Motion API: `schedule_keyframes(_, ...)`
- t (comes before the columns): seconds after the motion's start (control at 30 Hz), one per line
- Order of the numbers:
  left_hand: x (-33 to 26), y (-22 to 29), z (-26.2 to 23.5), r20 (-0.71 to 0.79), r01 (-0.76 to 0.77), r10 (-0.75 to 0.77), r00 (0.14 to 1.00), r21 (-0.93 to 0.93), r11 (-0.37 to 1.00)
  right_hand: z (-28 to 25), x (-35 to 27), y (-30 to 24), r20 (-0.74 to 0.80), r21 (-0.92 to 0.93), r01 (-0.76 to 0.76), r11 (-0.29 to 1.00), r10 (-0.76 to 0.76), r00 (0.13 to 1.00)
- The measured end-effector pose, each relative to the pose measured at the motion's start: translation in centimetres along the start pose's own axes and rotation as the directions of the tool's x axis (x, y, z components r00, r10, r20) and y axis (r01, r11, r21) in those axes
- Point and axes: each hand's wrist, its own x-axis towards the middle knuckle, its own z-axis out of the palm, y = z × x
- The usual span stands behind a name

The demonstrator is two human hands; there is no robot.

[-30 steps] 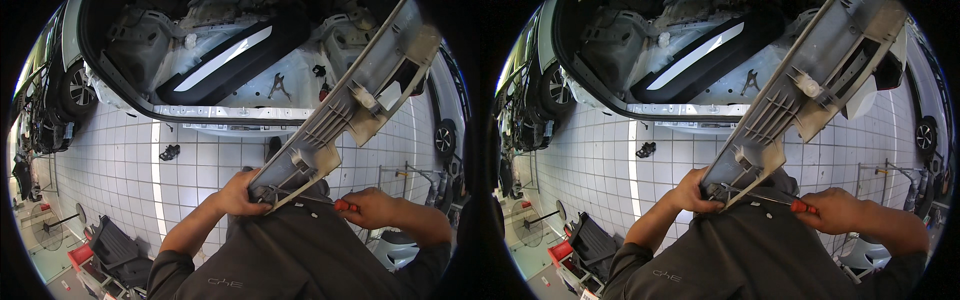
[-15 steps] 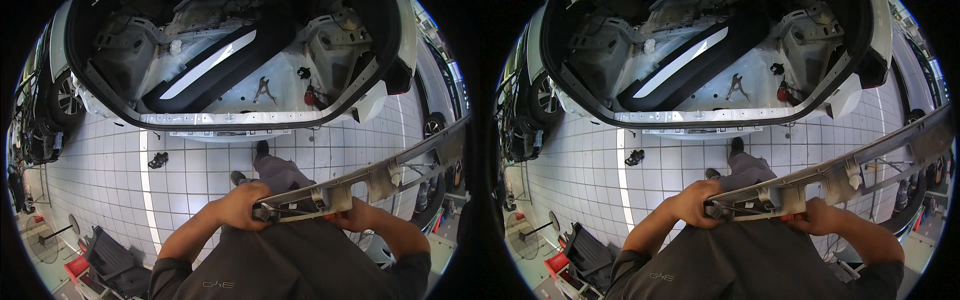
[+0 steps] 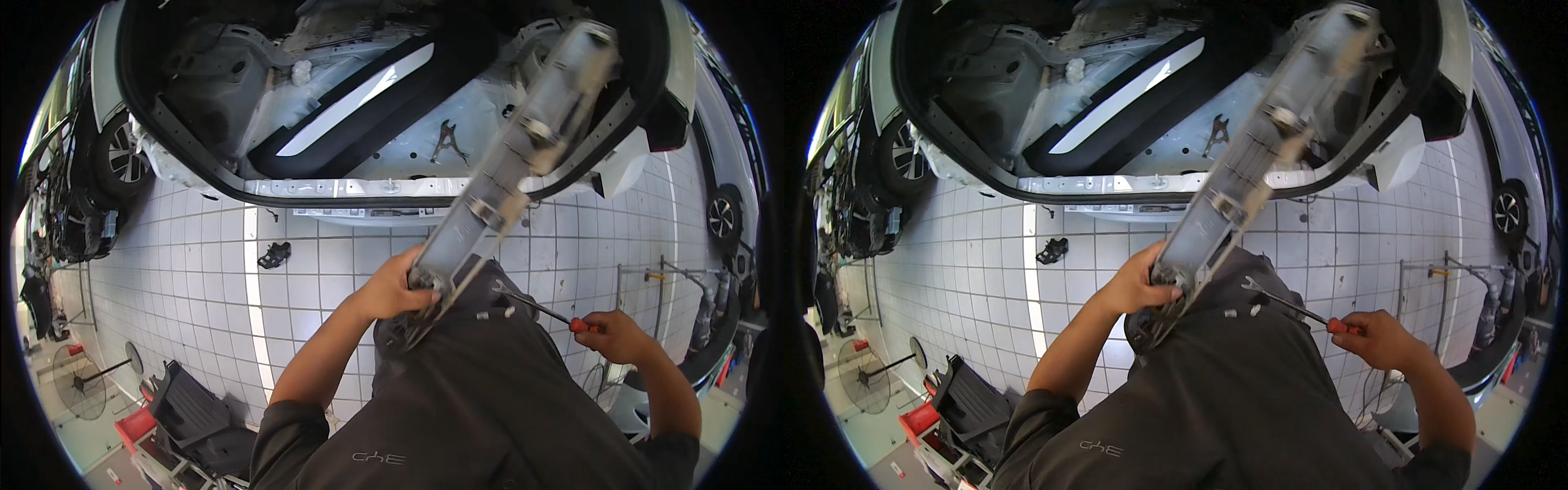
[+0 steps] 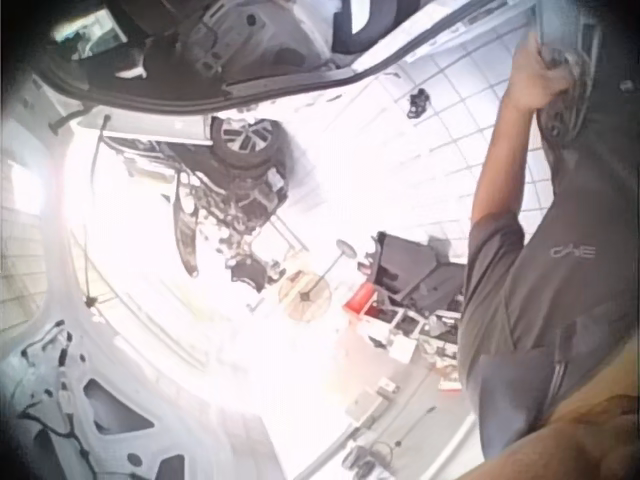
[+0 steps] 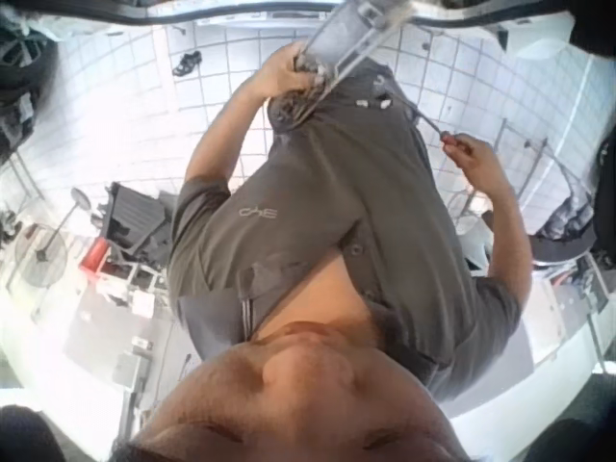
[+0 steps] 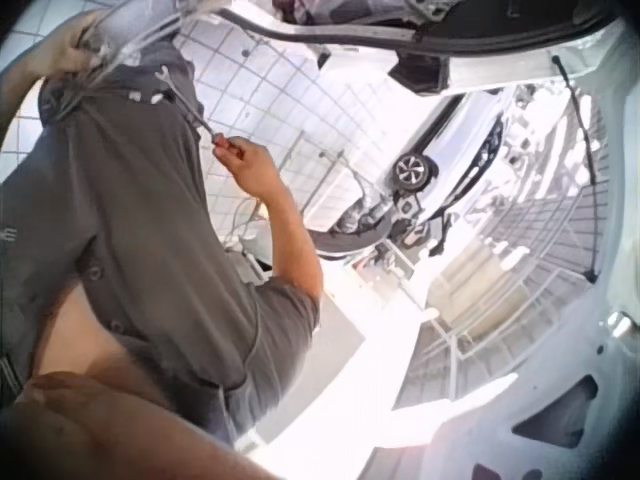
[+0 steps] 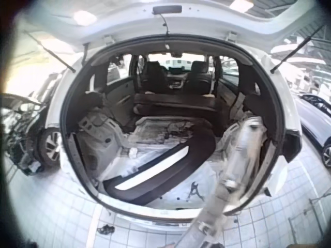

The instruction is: The person removes a metal bracket from a green plastic car door panel using a screwdriver, then reattaches the bracket to the panel and secures it with screws. The person works inside a car with the door open in a garage.

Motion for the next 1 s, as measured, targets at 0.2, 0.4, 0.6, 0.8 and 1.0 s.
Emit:
schedule_keyframes(0.2,0.8,1.7,-1.5,-0.335,0.015,-0.055,0.94,-0.122,0.992,0.9,2.6,-0.1,-0.089,0.081,0.154,0.985,-0.146,0.985)
schedule_keyframes(0.4,0.1,2.1,-1.7,-0.478,-0.19,0.025,0.878,-0.302,0.934,1.1,4.9,0.6,-0.102,0.073,0.269,0.96,-0.261,0.96)
schedule_keyframes(0.6,-2.5,2.3,-0.9,-0.549,-0.317,0.08,0.832,-0.352,0.881,0.5,4.4,-1.2,-0.022,-0.094,0.288,0.953,-0.291,0.956)
schedule_keyframes(0.8,-4.6,2.2,-0.4,-0.478,-0.382,0.122,0.87,-0.496,0.78,0.8,3.2,-1.5,0.078,0.075,0.308,0.948,-0.314,0.946)
schedule_keyframes(1.0,-5.0,2.2,0.0,-0.524,-0.386,0.141,0.84,-0.393,0.835,1.4,2.1,-1.9,0.061,0.013,0.651,0.759,-0.65,0.757)
